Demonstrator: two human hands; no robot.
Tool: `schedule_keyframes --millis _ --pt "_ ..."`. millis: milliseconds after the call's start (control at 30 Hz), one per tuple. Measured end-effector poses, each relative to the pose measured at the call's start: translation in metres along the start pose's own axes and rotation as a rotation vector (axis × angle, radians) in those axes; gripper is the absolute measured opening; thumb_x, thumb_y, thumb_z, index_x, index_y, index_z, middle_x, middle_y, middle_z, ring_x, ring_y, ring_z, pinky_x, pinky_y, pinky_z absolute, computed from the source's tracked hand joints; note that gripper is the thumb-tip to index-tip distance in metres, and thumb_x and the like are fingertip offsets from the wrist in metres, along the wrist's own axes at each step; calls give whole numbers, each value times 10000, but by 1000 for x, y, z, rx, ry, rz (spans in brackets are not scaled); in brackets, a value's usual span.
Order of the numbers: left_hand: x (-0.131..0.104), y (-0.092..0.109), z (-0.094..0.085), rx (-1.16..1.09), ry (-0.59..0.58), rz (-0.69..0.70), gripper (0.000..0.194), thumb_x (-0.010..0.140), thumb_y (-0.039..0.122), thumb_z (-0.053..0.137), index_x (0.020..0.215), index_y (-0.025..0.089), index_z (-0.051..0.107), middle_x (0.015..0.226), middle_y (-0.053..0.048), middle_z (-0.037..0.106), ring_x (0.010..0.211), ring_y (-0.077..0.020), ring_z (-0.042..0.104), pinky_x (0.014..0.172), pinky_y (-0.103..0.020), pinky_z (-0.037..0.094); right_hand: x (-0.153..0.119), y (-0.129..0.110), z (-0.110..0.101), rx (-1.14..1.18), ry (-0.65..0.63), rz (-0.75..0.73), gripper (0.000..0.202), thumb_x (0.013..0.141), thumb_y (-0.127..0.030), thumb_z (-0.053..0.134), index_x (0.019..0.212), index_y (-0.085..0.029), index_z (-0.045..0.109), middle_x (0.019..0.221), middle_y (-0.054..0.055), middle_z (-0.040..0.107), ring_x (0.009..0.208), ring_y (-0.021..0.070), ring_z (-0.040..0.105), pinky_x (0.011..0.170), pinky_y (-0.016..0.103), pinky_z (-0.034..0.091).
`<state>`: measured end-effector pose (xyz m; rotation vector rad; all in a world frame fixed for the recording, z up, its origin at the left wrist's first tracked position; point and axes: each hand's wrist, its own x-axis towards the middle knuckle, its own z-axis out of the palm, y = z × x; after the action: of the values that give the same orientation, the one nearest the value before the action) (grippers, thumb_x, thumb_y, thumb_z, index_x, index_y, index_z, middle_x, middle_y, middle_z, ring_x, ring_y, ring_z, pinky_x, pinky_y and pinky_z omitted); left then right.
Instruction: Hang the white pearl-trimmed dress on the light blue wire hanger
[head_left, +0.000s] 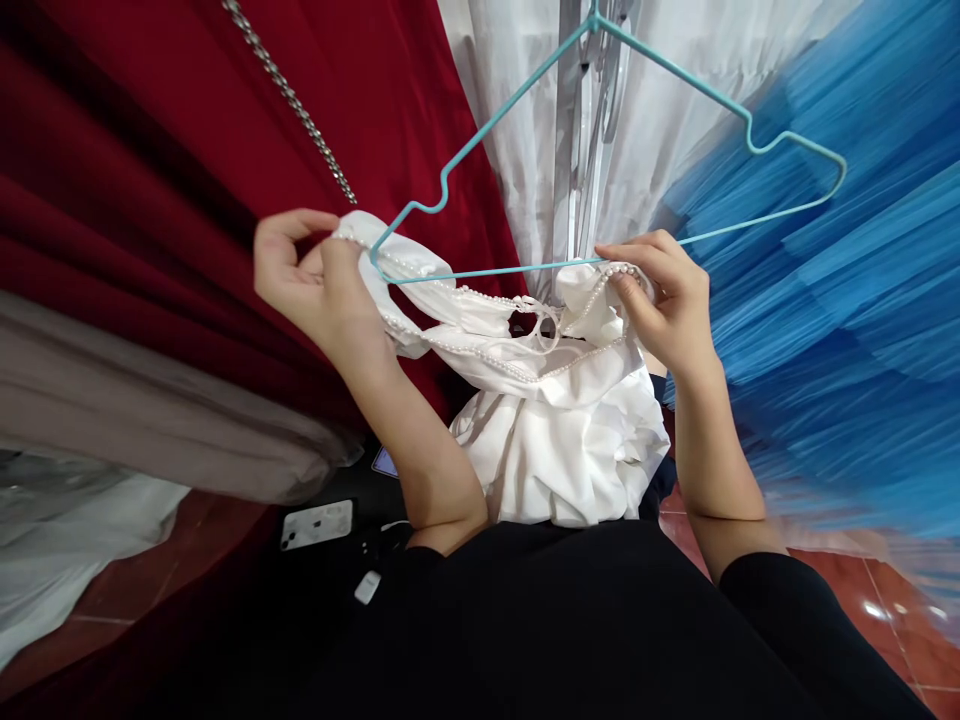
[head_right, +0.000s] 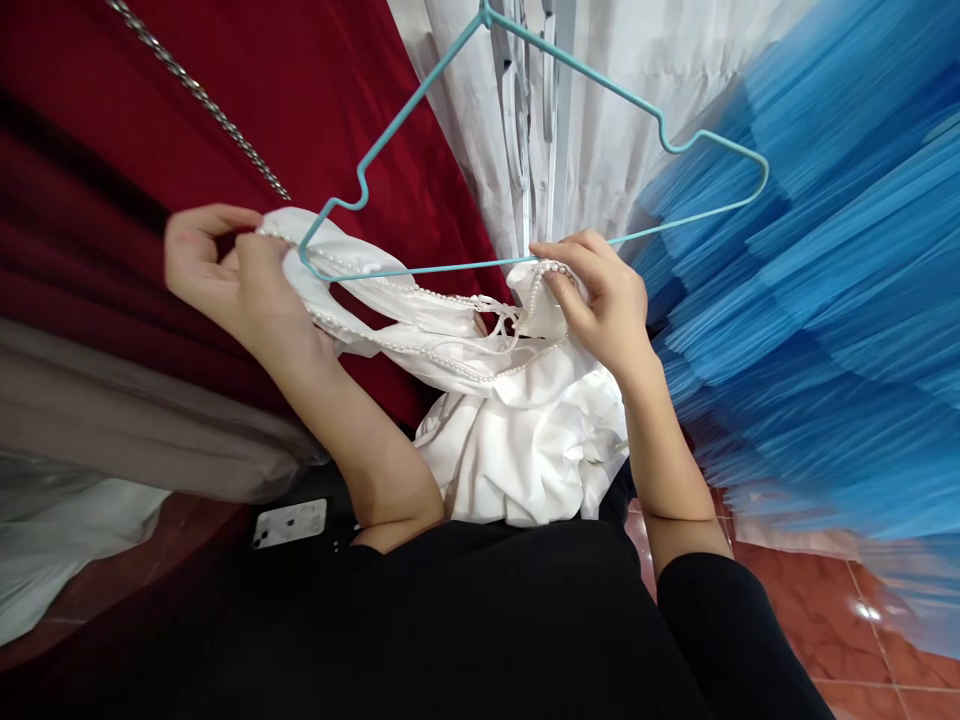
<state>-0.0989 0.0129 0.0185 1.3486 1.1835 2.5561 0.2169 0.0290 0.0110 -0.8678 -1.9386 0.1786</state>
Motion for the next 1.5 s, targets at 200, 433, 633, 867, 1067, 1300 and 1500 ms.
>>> schedule_keyframes --millis 200,433,633,867,1067,1300,1500 --pt "19 23 36 67 -341 72 146 876 237 837 956 246 715 961 -47 703 745 -162 667 624 -355 488 -3 1 5 -37 33 -17 267 1053 -373 538 1240 -330 723 1111 17 692 1033 216 704 945 458 595" --pt "-27 40 45 -116 -217 47 173 954 428 736 925 258 724 889 -36 707 864 -192 702 797 -376 576 -4 2 7 -78 64 -6 273 1064 -425 510 1190 -310 724 1096 25 684 1018 220 705 953 485 601" --pt "-76 26 32 -129 -612 -614 393 984 523 642 855 166 743 720 -44 758 573 -127 689 498 -228 494 -4 2 10 -98 75 -2 272 1065 -392 491 1192 -309 716 1105 26 702 1043 213 702 959 459 614" --pt "-98 17 73 -547 -485 -668 393 1007 617 529 1154 258 591 1341 -92 699 1377 -258 641 1156 -423 526 -5 -4 20 -47 90 -36 314 1031 -322 482 1277 -310 676 1145 62 667 1084 245 671 908 479 612" --pt "-93 21 69 -589 -438 -672 175 998 421 563 955 271 485 916 -31 595 1164 -226 695 790 -296 596 -10 19 3 -148 634 -146 409 873 -133 538 1212 -280 712 1248 124 540 1144 266 591 737 382 544" --pt "-78 32 58 -644 -374 -701 196 951 358 659 889 242 513 808 -12 506 970 -195 688 637 -231 556 2 49 -75 -346 766 12 548 737 -25 571 1209 -305 575 1203 58 562 960 179 563 640 311 488" --pt "-77 35 56 -634 -383 -690 177 966 352 644 885 244 529 803 -18 520 991 -207 693 625 -234 571 44 38 -101 -373 645 -18 570 664 78 598 1123 -259 598 1209 94 603 1060 217 584 586 299 466"
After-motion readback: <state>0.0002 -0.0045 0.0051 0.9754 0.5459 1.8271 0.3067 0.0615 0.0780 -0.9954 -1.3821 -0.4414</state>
